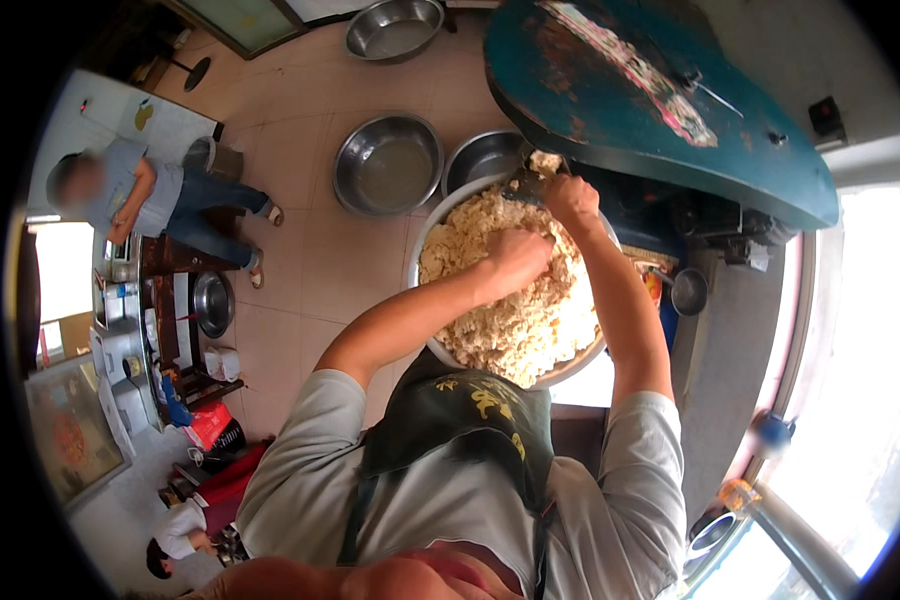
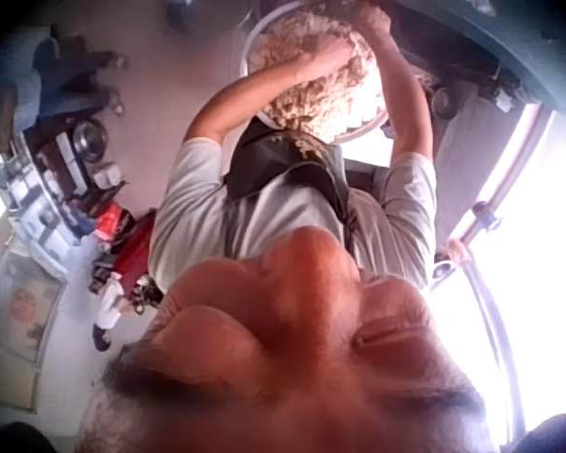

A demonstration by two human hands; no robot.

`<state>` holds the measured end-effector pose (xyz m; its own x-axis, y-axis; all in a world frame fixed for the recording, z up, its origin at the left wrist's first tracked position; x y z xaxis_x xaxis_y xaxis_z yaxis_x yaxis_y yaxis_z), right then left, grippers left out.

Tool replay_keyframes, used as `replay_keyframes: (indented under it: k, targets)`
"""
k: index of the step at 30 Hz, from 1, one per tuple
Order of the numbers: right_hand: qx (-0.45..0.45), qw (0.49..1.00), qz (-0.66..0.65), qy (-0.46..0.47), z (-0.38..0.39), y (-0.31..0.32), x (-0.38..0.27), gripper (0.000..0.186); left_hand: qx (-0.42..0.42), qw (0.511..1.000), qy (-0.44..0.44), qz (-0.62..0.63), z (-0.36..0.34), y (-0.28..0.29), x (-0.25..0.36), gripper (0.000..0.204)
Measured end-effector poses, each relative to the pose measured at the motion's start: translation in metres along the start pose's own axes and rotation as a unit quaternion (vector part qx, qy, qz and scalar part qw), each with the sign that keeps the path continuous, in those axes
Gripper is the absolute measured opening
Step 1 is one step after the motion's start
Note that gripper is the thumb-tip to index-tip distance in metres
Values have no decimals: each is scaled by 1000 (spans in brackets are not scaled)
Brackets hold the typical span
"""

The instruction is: The person feeds a dough-like mixture into a noodle-making machine using a wooden tool and their hands, then catches the resulting noodles and places them back into the bowl.

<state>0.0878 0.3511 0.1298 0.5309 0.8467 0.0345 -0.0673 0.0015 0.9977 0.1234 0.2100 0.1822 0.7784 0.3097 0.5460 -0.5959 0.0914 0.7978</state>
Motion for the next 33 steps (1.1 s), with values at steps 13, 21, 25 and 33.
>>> replay_keyframes:
  k: [13, 21, 25, 33]
  targets:
    - [-27, 999, 30, 15, 13, 8, -11, 43, 165, 946, -53, 273, 34, 26, -28, 24]
    - [-29, 999, 20, 1, -19, 2, -10, 45, 227, 907, -86, 345, 29, 14, -48, 21]
    - [-53, 998, 24, 11, -6, -11, -12, 47, 144, 820, 52, 552, 35, 23, -54, 16]
    - [-31, 996, 87, -16, 28, 4, 7, 48, 294, 843, -48, 448, 33, 29, -55, 15]
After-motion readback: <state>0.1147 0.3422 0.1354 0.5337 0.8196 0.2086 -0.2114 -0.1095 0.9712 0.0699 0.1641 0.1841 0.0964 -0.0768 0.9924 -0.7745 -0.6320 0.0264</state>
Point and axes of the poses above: each hand's wrist, its own z-axis away from the middle knuckle, its own y-axis out of the back of the hand, x = y × z, the point moved 6 cm from there along -z, towards the middle knuckle, and after that the axes turned 14 degrees about z, right-handed, at the moved point
